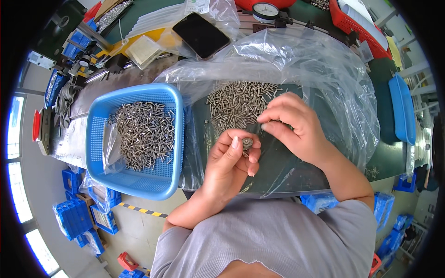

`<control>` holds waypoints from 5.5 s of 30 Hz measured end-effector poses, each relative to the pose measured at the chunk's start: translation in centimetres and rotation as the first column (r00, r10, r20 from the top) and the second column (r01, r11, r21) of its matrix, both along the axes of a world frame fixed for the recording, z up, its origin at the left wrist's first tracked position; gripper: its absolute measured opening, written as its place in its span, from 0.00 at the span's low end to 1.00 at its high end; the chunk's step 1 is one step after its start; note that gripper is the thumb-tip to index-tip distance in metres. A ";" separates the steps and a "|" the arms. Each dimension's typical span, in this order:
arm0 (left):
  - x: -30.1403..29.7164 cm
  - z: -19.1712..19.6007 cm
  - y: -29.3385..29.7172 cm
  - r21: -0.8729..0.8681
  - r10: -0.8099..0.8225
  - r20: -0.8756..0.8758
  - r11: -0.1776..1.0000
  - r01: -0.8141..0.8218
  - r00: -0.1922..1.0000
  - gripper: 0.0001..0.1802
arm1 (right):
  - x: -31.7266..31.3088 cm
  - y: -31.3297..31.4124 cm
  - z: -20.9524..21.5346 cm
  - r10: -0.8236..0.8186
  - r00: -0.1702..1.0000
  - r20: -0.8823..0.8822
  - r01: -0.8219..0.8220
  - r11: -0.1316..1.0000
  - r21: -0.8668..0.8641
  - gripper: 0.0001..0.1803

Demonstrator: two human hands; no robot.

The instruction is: Manually assembling small metal pins into metal rings at a manufacturing workbench.

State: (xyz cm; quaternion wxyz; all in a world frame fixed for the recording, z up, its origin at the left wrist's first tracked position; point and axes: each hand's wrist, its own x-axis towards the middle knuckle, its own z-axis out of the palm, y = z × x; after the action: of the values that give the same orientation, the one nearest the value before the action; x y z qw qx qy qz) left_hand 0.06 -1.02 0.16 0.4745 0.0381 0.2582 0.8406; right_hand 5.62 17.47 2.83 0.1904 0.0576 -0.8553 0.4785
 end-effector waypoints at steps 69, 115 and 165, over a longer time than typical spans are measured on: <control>-0.5 0.5 0.4 -0.082 -0.219 0.073 0.971 0.224 0.973 0.10 | 0.3 -0.5 1.0 0.161 0.976 0.145 -0.143 0.981 -0.128 0.10; -0.4 -0.2 0.2 -0.036 -0.161 0.070 0.986 0.164 0.984 0.10 | 0.3 -0.9 1.2 0.219 0.930 0.294 -0.066 0.889 -0.454 0.06; -0.6 -0.2 0.3 0.040 -0.145 0.084 0.989 0.142 0.986 0.10 | 0.1 -0.6 0.0 0.233 0.949 0.214 -0.093 0.851 -0.517 0.06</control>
State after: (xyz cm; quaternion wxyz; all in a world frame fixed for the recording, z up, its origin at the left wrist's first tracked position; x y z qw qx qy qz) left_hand -0.53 -0.74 -0.01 0.5437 0.0283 0.2198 0.8095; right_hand 5.69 16.91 2.85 0.0395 0.0137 -0.7115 0.7015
